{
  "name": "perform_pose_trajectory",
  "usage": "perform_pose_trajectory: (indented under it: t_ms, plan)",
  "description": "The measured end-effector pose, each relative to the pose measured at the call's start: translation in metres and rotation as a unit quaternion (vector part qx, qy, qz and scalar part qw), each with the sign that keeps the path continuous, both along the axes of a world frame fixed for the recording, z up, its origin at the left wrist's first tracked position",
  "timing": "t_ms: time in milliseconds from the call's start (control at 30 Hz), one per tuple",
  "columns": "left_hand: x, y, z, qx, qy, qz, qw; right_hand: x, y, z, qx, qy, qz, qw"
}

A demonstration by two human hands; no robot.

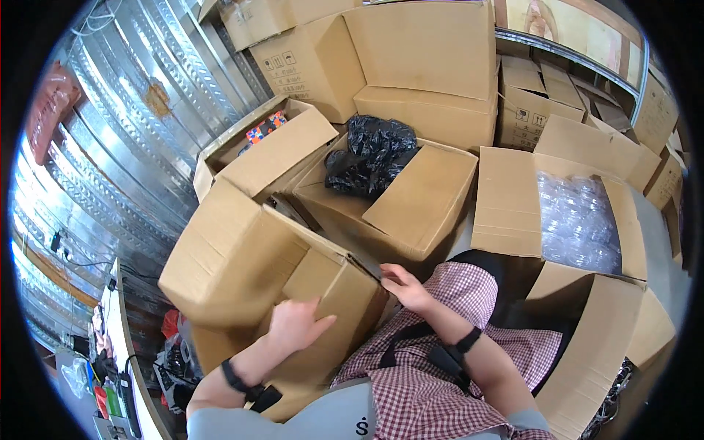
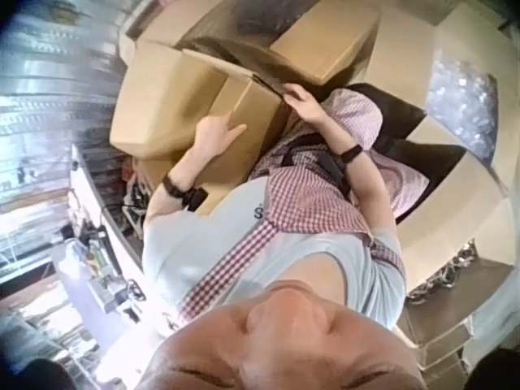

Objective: Sorting through cardboard boxes to inspect and organize clear plastic lids and metal frames.

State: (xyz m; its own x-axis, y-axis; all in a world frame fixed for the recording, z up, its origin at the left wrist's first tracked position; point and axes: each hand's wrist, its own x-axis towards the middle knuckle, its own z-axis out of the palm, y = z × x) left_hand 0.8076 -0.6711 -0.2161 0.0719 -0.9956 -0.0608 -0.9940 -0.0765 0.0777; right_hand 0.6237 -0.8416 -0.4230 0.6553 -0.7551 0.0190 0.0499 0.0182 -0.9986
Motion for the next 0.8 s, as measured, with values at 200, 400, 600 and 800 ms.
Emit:
perform_pose_trajectory:
  t_ms: [200,400,600,800]
  plan:
    - [0.022,-0.071,-0.141,0.008,0.022,0.102,0.995,-0.062,0.004,0.042,0.096,-0.144,-0.035,0.984]
    - [0.031,-0.101,-0.173,0.061,0.010,0.102,0.993,-0.091,0.010,0.078,0.147,-0.155,-0.066,0.975]
    - [0.061,-0.101,-0.220,0.154,-0.004,0.174,0.973,-0.094,0.017,0.088,0.149,-0.153,-0.103,0.971]
    - [-0.037,-0.112,-0.265,0.147,0.058,-0.036,0.987,-0.108,0.035,0.098,0.124,-0.159,-0.152,0.968]
